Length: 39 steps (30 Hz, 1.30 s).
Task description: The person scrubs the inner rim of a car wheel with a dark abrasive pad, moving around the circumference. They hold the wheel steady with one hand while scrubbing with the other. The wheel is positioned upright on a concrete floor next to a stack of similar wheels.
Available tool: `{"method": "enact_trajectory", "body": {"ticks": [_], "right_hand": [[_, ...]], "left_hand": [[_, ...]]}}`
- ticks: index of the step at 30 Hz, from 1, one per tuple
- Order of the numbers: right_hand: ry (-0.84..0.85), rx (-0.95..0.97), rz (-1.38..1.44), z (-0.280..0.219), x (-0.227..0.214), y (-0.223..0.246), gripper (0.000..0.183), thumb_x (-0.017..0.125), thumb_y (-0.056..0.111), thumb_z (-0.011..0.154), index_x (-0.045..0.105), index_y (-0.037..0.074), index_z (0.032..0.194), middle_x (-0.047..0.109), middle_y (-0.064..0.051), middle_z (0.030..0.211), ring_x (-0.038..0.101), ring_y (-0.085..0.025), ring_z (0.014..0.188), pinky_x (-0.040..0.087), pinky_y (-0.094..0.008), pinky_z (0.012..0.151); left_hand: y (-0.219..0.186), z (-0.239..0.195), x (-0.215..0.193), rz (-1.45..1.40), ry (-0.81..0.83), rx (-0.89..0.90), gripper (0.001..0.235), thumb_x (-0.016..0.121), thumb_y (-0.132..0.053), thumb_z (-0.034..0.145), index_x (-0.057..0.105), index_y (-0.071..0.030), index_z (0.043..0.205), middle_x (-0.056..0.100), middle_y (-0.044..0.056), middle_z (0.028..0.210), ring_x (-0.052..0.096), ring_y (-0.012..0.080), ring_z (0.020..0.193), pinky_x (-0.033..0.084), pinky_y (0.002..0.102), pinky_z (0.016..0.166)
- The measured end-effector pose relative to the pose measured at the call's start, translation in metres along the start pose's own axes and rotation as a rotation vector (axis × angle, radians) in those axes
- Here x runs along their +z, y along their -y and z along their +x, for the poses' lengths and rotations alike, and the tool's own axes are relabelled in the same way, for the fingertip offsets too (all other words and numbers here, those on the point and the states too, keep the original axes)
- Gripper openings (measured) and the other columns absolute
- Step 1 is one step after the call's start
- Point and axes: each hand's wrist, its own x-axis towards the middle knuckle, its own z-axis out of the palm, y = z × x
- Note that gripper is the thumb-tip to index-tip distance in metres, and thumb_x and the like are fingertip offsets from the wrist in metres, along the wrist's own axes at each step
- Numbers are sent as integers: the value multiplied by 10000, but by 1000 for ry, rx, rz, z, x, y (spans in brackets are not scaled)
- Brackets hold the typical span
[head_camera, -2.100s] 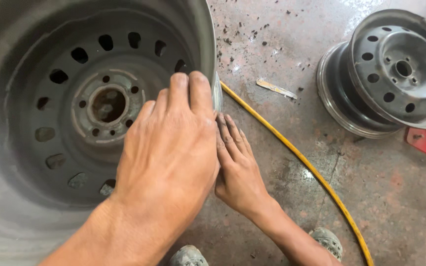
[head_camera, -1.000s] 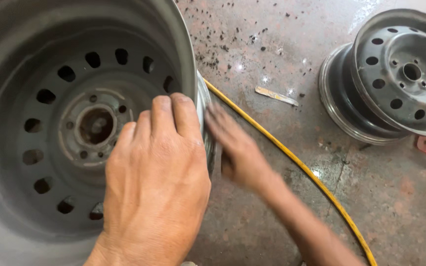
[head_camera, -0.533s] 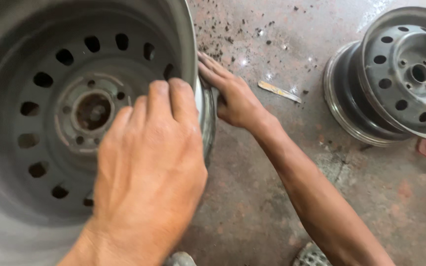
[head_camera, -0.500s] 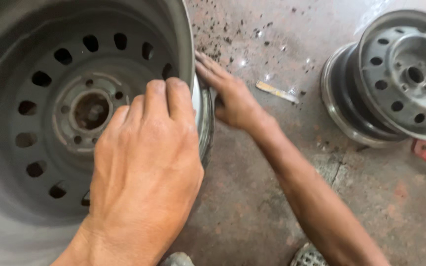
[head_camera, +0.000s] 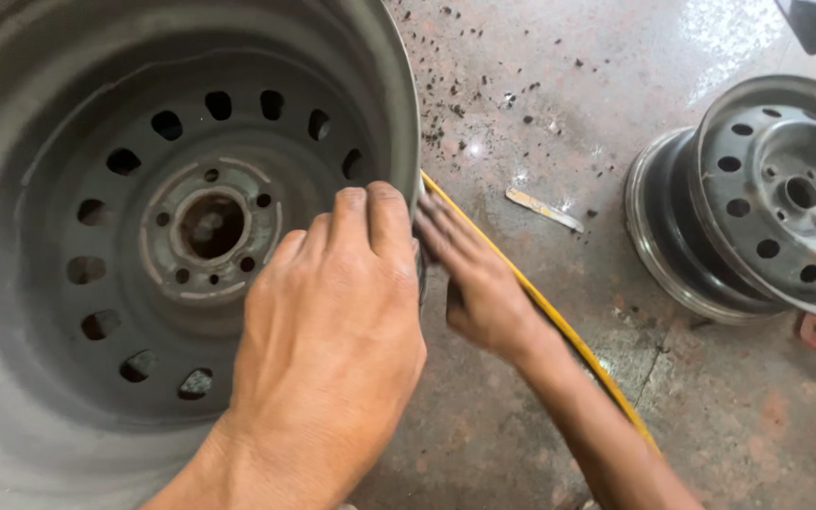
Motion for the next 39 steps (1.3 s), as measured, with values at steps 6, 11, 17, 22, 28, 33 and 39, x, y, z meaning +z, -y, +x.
{"method": "enact_trajectory", "body": {"ticks": [6, 11, 17, 22, 28, 33, 39], "right_hand": [[135, -137, 107, 84, -11, -49, 697, 733, -25, 766, 538, 60, 1430, 465, -210, 1595, 362, -382, 1541, 345, -429, 1287], [-106, -11, 15, -8, 8, 23, 846, 635, -73, 748, 418, 37, 1558, 390, -239, 1634, 343, -390, 1563, 277, -484, 1311], [-64, 24, 165, 21, 6, -3, 871, 578, -123, 727, 391, -7, 1569, 359, -257, 1653, 325, -399, 1574, 301, -435, 1311], [-124, 102, 53, -11, 20, 38, 854, 530, -153, 721, 429, 31, 1549, 400, -224, 1643, 376, -372, 1564, 308, -436, 1272], [-23, 47, 105, 54, -1, -19, 811, 655, -78, 755, 450, 6, 1535, 388, -230, 1621, 351, -393, 1532, 328, -437, 1266], [15, 103, -20, 15, 1, 4, 896, 550, -143, 633, 454, -9, 1513, 393, -214, 1620, 341, -375, 1538, 272, -451, 1224], [65, -26, -80, 64, -6, -25, 829, 668, -79, 686, 482, 1, 1490, 380, -222, 1619, 297, -386, 1544, 259, -462, 1269]], "left_hand": [[0, -1, -2, 44, 65, 6, 407, 626, -45, 781, 582, 98, 1159, 665, 206, 986, 688, 290, 870, 531, 382, 777], [1, -2, -2, 79, -10, 43, 434, 646, -67, 793, 582, 114, 1182, 666, 212, 991, 690, 297, 870, 538, 379, 774], [3, -4, -1, 71, 84, 14, 373, 621, -26, 812, 578, 91, 1163, 665, 209, 1002, 693, 299, 896, 539, 394, 785], [2, 1, -1, 55, 48, 9, 465, 634, -88, 806, 561, 115, 1218, 663, 230, 1040, 693, 309, 912, 540, 397, 793], [3, -2, 0, -51, 31, -36, 393, 598, -8, 801, 562, 100, 1177, 662, 234, 1041, 687, 337, 922, 534, 421, 801], [0, -1, 1, -28, 37, -35, 428, 596, -28, 809, 560, 115, 1211, 664, 235, 1060, 690, 314, 908, 533, 404, 791], [-2, -1, 0, 41, 67, -17, 402, 599, -54, 824, 571, 105, 1192, 667, 208, 996, 690, 294, 888, 532, 390, 790]]}}
